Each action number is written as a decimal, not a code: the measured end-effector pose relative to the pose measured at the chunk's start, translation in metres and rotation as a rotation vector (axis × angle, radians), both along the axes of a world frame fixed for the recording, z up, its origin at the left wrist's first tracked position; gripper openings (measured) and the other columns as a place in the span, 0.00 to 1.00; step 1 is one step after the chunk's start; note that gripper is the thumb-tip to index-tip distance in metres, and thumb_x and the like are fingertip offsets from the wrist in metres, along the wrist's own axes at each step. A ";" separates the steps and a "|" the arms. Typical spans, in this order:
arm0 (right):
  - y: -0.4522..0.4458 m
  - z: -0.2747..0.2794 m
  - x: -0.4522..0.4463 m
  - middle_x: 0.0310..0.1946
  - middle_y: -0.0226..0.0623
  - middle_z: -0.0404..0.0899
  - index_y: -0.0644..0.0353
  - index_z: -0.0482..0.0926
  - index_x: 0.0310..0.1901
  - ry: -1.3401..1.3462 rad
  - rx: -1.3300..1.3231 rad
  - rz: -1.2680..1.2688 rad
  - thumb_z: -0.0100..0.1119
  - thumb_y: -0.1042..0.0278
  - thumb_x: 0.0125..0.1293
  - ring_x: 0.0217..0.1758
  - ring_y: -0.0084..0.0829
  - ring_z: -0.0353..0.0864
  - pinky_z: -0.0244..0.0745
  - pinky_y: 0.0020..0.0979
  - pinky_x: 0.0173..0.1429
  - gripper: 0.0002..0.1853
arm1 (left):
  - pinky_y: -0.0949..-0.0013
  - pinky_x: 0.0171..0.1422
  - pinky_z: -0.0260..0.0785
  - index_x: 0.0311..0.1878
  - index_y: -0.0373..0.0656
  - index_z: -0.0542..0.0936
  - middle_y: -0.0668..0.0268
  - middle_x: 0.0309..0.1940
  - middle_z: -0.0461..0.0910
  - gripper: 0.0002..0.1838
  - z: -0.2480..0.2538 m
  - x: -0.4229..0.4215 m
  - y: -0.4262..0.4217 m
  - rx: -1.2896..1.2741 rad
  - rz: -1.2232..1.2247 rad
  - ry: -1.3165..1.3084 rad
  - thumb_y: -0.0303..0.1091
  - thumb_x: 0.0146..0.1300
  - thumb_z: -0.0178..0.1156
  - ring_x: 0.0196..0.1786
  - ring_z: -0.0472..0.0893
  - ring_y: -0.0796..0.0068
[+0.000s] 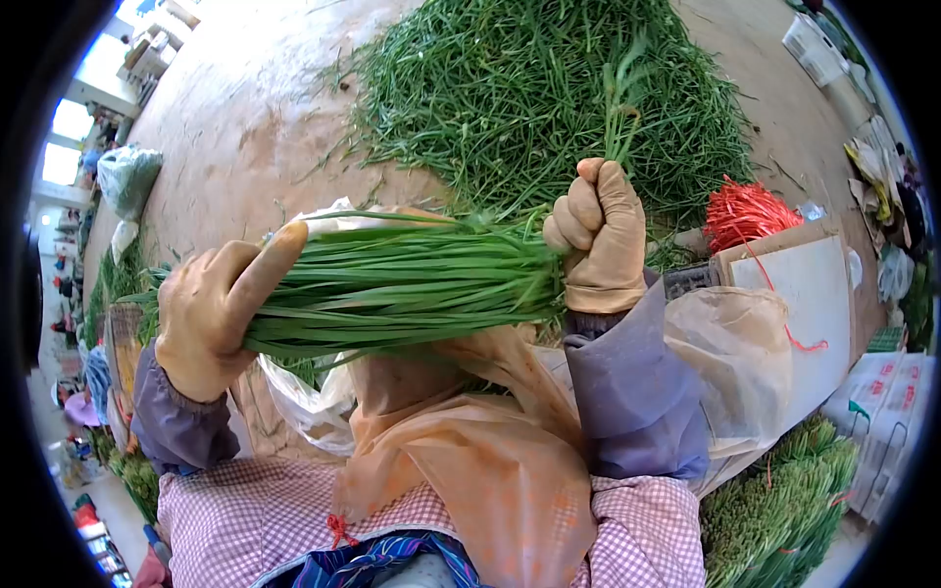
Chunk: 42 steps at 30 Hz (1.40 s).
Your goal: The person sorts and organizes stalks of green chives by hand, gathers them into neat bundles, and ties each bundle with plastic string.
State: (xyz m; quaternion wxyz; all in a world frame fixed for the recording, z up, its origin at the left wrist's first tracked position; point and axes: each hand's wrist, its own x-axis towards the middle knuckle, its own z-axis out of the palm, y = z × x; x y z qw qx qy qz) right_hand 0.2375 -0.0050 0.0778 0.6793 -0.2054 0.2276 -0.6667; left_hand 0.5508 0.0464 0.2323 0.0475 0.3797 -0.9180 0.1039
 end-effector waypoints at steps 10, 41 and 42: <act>-0.017 -0.039 -0.164 0.16 0.19 0.60 0.58 0.75 0.48 -0.168 -0.328 0.050 0.42 0.60 0.78 0.12 0.17 0.56 0.54 0.25 0.16 0.14 | 0.56 0.35 0.69 0.70 0.66 0.70 0.61 0.36 0.74 0.42 -0.100 0.046 0.033 0.245 0.135 0.090 0.30 0.46 0.67 0.34 0.77 0.58; 0.046 -0.023 -0.094 0.40 0.32 0.83 0.61 0.80 0.50 1.519 0.069 -0.246 0.66 0.67 0.65 0.40 0.24 0.78 0.76 0.27 0.48 0.14 | 0.58 0.37 0.73 0.70 0.53 0.70 0.58 0.36 0.77 0.44 -0.155 0.030 0.074 0.256 0.355 0.491 0.25 0.44 0.69 0.34 0.81 0.53; 0.057 -0.018 -0.076 0.37 0.30 0.83 0.61 0.80 0.50 1.289 -0.033 -0.246 0.68 0.69 0.64 0.39 0.20 0.77 0.75 0.24 0.45 0.14 | 0.59 0.35 0.73 0.69 0.54 0.71 0.59 0.35 0.77 0.43 -0.156 0.027 0.074 0.245 0.355 0.515 0.26 0.44 0.69 0.33 0.81 0.54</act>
